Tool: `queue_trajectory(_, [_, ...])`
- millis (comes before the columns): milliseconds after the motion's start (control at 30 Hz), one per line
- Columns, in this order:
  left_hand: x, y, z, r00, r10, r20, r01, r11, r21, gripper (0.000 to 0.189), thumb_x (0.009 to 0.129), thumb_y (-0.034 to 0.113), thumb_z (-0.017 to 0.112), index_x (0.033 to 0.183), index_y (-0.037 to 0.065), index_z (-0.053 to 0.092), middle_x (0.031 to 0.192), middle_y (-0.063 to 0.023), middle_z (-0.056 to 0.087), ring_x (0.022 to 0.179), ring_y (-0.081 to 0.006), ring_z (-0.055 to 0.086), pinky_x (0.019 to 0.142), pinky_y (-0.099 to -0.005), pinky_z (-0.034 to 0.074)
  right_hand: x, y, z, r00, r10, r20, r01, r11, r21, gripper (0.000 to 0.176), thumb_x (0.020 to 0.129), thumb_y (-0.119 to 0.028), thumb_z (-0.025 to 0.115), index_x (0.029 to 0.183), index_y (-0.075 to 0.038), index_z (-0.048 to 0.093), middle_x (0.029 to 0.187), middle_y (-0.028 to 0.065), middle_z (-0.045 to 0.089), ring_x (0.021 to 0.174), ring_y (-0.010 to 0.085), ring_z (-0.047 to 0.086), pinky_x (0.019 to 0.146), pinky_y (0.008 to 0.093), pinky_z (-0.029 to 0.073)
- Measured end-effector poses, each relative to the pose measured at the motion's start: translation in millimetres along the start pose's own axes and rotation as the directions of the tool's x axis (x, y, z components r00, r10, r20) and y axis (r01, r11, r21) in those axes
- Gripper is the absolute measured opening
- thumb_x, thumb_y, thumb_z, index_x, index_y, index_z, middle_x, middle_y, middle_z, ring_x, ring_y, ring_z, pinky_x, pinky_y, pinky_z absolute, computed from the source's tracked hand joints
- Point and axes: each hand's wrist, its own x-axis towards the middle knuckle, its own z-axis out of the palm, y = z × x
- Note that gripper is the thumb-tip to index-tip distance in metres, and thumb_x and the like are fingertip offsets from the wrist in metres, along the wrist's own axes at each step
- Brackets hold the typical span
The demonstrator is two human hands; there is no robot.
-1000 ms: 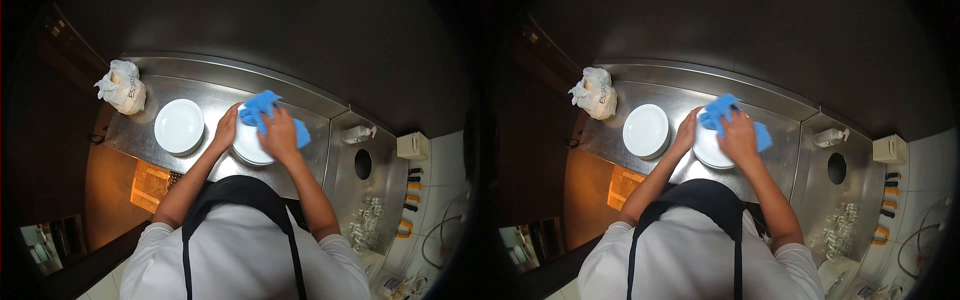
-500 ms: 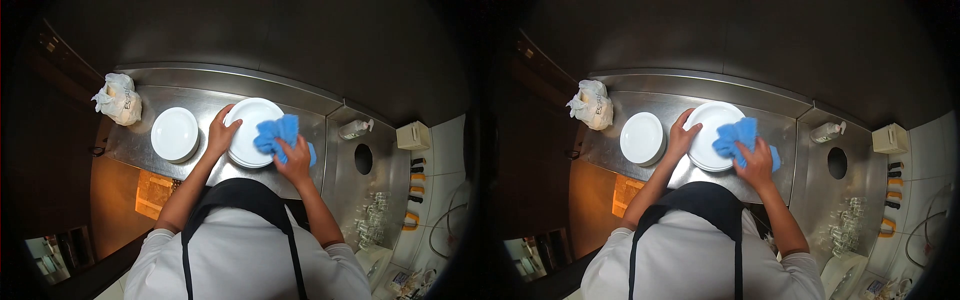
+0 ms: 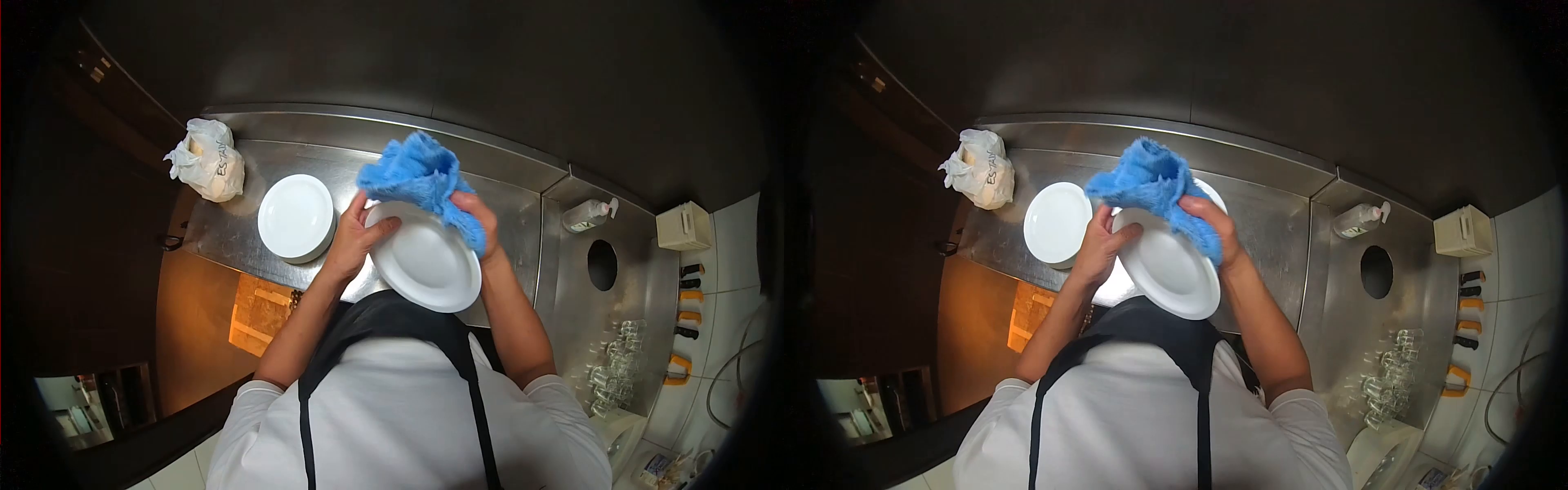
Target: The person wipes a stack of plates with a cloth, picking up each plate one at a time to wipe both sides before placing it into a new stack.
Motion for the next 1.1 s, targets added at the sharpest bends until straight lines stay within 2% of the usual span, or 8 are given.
queue_trajectory(133, [-15.8,-12.0,-4.0,0.969,0.198,-0.151,-0.186,0.979,0.088,0.131,0.071,0.026,0.094,0.163,0.012,0.001,0.16,-0.0163,0.029,0.143,-0.0295,0.038,0.114,-0.0411,0.041,1.3,28.2,13.4,0.973,0.228,0.035,-0.228,0.974,0.0,0.048,0.099,-0.036,0.054,0.13,0.0,0.061,0.112,0.0102,0.069,0.098,0.0144,0.066,0.085,0.0269,0.052])
queue_trajectory(267, [-29.8,-14.9,-1.1,0.87,0.434,-0.236,-0.417,0.901,0.119,0.14,0.063,0.041,0.096,0.163,0.013,0.003,0.166,-0.0189,0.016,0.15,-0.0358,0.028,0.121,-0.0495,0.03,-10.5,60.6,1.0,0.908,0.418,-0.033,-0.416,0.908,0.044,0.044,0.103,-0.032,0.052,0.132,0.0,0.06,0.113,0.011,0.069,0.098,0.0144,0.068,0.084,0.0271,0.054])
queue_trajectory(367, [-32.7,-9.7,-10.4,0.835,0.534,-0.13,-0.466,0.813,0.347,0.134,0.063,0.046,0.094,0.163,0.013,0.01,0.167,-0.0171,0.016,0.152,-0.0379,0.024,0.122,-0.0517,0.027,-37.9,63.6,0.2,0.851,0.51,-0.123,-0.509,0.86,0.047,0.042,0.105,-0.03,0.05,0.134,-0.001,0.058,0.113,0.0112,0.069,0.094,0.0153,0.069,0.079,0.0276,0.057])
queue_trajectory(500, [-37.3,-6.1,-16.7,0.768,0.635,0.079,-0.591,0.656,0.469,0.056,0.079,0.036,0.085,0.121,0.004,0.065,0.141,-0.0171,0.057,0.144,-0.0329,0.039,0.117,-0.047,0.033,-58.1,82.5,-36.8,0.779,0.601,-0.178,-0.581,0.799,0.154,0.046,0.106,-0.034,0.048,0.136,-0.001,0.056,0.111,0.0123,0.07,0.087,0.0158,0.07,0.073,0.029,0.058])
queue_trajectory(700, [-43.3,-9.1,-32.9,0.875,0.314,-0.369,-0.25,0.945,0.213,0.028,0.091,0.025,0.079,0.104,0.002,0.072,0.099,-0.0056,0.073,0.088,-0.011,0.067,0.08,-0.0274,0.055,-89.5,25.5,-25.5,0.947,0.287,0.144,-0.293,0.956,0.024,0.053,0.098,-0.031,0.053,0.138,0.003,0.051,0.106,0.0151,0.069,0.081,0.0208,0.067,0.068,0.0306,0.056])
queue_trajectory(833, [-39.1,-6.1,-30.5,0.967,0.161,-0.197,-0.112,0.964,0.239,0.027,0.092,0.025,0.078,0.103,0.001,0.071,0.094,-0.0037,0.073,0.082,-0.0083,0.066,0.075,-0.0257,0.055,-73.4,5.4,44.9,0.948,-0.082,-0.307,0.077,0.997,-0.028,0.051,0.098,-0.031,0.049,0.131,0.008,0.055,0.104,0.0191,0.07,0.089,0.0261,0.07,0.08,0.036,0.058])
queue_trajectory(1000, [-30.4,6.1,-7.7,0.975,0.214,-0.053,-0.198,0.956,0.215,0.096,0.083,0.026,0.086,0.157,0.006,0.027,0.141,-0.0141,0.053,0.124,-0.0204,0.055,0.105,-0.0348,0.046,-6.8,49.2,-21.7,0.946,0.257,0.197,-0.308,0.899,0.31,0.046,0.101,-0.026,0.054,0.136,0.004,0.055,0.122,0.014,0.065,0.105,0.0183,0.066,0.094,0.0305,0.053])
queue_trajectory(1100, [-31.7,-6.7,-16.5,0.896,0.429,-0.119,-0.413,0.901,0.135,0.141,0.068,0.037,0.095,0.162,0.012,-0.008,0.161,-0.0207,0.032,0.147,-0.031,0.036,0.119,-0.0434,0.034,3.1,122.0,-41.6,0.962,0.243,0.127,-0.259,0.957,0.132,0.04,0.105,-0.026,0.052,0.141,-0.009,0.056,0.128,0.0124,0.065,0.11,0.0181,0.066,0.098,0.0299,0.052])
